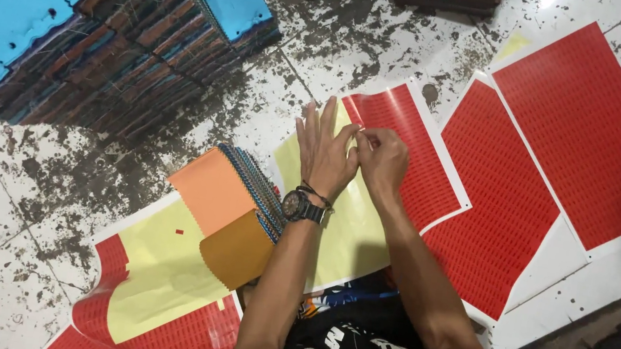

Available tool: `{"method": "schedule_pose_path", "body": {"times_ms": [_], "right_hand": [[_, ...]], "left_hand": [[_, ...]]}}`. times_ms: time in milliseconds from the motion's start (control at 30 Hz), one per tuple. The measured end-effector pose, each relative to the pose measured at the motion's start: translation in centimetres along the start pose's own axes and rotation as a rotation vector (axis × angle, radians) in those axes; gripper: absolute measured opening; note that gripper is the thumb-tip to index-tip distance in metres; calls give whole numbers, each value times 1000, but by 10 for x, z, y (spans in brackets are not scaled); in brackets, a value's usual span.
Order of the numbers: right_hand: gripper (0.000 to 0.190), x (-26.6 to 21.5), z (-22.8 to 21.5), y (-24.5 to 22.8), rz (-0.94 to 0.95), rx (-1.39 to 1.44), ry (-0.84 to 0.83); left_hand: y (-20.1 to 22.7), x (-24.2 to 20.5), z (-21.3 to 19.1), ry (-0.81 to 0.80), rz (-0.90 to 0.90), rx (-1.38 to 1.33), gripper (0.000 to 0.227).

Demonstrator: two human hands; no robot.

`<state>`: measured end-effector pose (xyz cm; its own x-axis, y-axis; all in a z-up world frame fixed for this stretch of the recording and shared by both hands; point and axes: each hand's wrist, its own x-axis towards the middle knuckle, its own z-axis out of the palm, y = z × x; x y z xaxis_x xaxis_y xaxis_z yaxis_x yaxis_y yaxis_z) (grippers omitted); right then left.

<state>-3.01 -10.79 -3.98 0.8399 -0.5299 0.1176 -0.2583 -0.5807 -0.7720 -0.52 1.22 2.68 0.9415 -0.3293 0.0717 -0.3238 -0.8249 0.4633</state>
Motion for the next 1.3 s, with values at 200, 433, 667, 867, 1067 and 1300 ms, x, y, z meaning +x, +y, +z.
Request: {"method": "schedule_pose_path", "body": {"times_ms": [200,433,667,867,1067,1300], "right_hand": [[20,-10,-10,-8,-25,597,-41],[20,-41,-42,-68,-190,852,-472],[62,-42,-41,-114,-250,699,-458],[25,-19,-28,-156,-460,614,-602],[11,-26,-18,-205,-746,493,-829],[7,-37,-5,-223,-816,359,-1005]], "left_hand": [[19,9,-28,214,-269,-865,53],[5,3,-31,501,-386,-1835,51],[-11,-24,-79,575,-259,-1789,47],[-51,-75,-134,578,-284,-1275,47],[-81,-120,-168,521,-419,-1010,49],[-102,-137,-168,501,-433,-923,51]]}}
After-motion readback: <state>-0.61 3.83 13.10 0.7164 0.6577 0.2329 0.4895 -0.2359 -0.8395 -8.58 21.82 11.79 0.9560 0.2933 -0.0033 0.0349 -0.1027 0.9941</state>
